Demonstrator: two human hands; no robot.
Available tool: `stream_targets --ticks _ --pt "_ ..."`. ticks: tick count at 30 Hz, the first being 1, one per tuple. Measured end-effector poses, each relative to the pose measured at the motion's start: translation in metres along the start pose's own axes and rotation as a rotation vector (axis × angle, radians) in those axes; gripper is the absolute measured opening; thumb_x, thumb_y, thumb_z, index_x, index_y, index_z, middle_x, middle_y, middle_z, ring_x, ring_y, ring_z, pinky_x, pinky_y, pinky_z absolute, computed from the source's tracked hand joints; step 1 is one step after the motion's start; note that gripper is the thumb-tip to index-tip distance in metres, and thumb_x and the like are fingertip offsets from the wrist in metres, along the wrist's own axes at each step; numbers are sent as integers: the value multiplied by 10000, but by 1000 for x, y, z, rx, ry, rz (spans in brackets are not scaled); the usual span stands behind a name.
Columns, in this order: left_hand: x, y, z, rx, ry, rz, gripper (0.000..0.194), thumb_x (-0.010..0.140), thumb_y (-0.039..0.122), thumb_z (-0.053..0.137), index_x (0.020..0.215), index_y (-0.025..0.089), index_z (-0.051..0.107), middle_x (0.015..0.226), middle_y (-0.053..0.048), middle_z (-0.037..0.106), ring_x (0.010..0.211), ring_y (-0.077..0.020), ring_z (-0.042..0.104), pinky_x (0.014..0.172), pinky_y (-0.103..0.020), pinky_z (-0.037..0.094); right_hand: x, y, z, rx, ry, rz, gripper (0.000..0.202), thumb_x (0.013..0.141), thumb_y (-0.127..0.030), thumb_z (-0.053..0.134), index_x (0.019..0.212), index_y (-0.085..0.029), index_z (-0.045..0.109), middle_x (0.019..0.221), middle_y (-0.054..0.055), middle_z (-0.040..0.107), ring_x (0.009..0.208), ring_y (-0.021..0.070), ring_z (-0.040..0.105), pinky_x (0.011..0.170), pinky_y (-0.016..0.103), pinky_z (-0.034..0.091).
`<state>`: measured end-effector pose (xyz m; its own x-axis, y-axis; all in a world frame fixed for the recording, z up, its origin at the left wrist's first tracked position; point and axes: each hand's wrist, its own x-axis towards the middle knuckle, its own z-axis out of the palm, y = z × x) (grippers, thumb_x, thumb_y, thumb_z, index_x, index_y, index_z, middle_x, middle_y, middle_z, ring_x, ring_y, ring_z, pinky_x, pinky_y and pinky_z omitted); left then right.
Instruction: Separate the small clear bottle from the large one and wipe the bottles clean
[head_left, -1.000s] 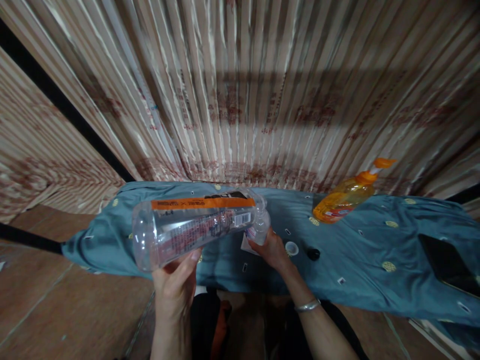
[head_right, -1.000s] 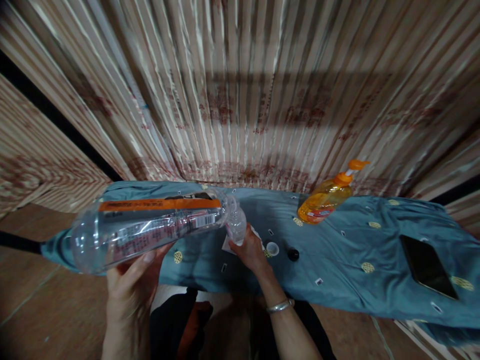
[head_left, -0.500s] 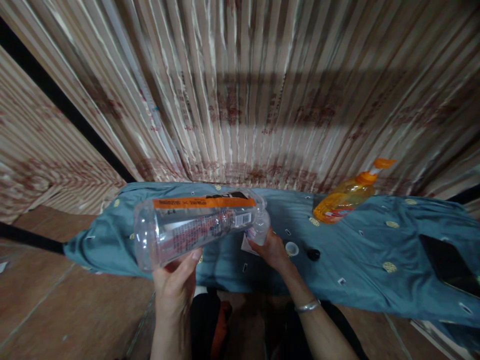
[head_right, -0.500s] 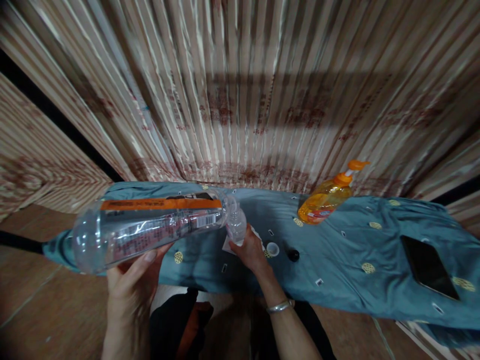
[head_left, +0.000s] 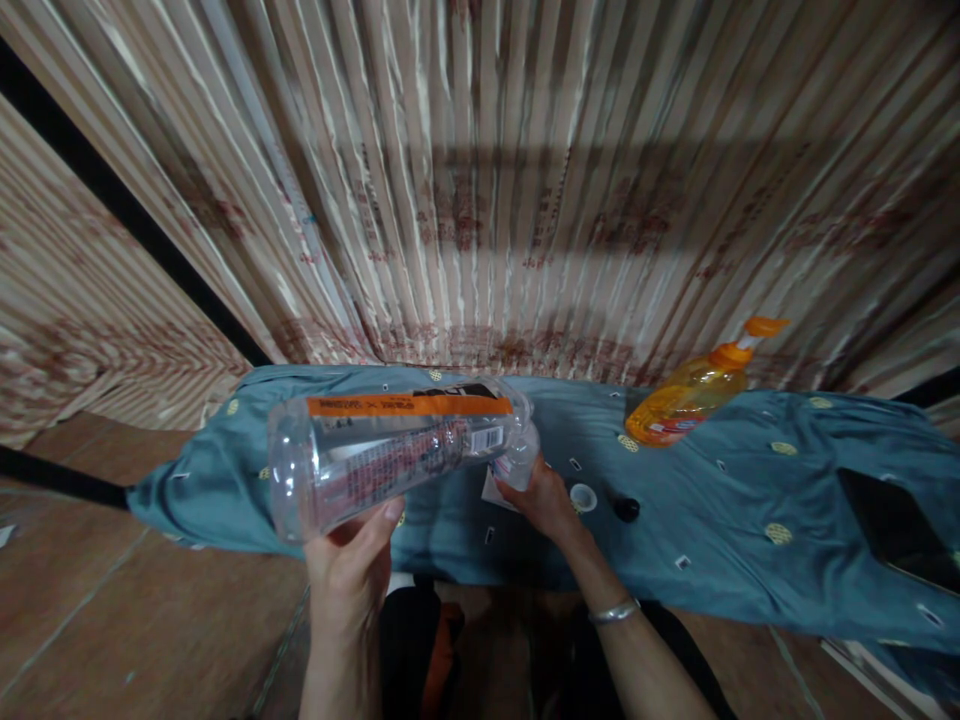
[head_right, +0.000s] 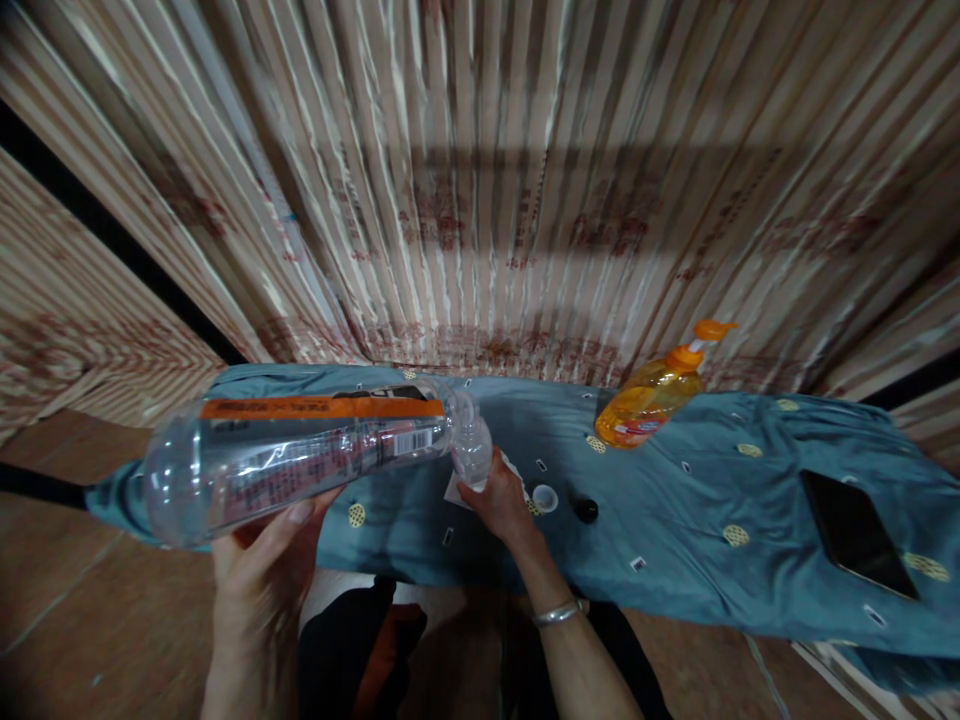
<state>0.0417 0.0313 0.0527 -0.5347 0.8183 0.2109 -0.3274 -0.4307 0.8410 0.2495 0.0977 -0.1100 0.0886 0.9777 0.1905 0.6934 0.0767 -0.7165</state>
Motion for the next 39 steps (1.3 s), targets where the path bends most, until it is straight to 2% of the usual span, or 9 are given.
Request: stream_targets --ticks 7,12,17,23,30,35,39 --pt "0 2 1 11 11 -1 766 534 248 1005 1247 241 728 1027 -76 796 846 -230 778 812 -407 678 1 2 1 -7 -14 -1 544 762 -303 798 1254 -197 590 1071 99 805 999 317 792 829 371 614" --pt "-1 -1 0 9 -34 51 715 613 216 974 1277 263 714 1009 -66 798 824 -228 783 816 -428 675 0 0 0 -2 -26 16 547 766 -301 789 1264 -211 580 1077 90 805 1013 315 790 834 376 614" --pt "-2 -5 -3 27 -24 59 772 614 228 975 1328 268 685 1065 -79 794 785 -224 783 791 -406 673 0 -1 -1 2 -24 8 547 764 -278 781 1270 -182 595 1083 116 799 1014 325 790 849 401 620" --pt "-2 -4 -4 21 -13 38 892 600 234 980 1411 316 619 1116 -80 791 864 -272 792 834 -495 672 0 -1 0 -1 -15 3 588 769 -300 791 1306 -158 599 1094 133 802 1024 330 789 859 406 627" --pt "-3 0 0 14 -15 15 825 611 236 975 1367 298 653 1153 -81 786 978 -286 785 959 -530 634 1 -2 -2 27 -30 19 601 767 -302 789 1315 -165 583 1124 128 803 1044 331 786 881 418 623" --pt "-2 -5 -3 18 3 15 771 600 255 984 1311 282 690 1071 -75 793 928 -285 786 911 -531 651 1 -5 -4 46 -45 38 568 765 -301 789 1283 -171 596 1098 126 800 1037 335 787 877 414 626" --pt "-1 -3 1 26 -9 8 704 590 303 984 1242 258 722 1004 -72 794 894 -285 786 908 -537 650 0 -5 -4 53 -43 35 538 764 -286 782 1259 -191 594 1102 113 800 1035 333 786 875 422 626"
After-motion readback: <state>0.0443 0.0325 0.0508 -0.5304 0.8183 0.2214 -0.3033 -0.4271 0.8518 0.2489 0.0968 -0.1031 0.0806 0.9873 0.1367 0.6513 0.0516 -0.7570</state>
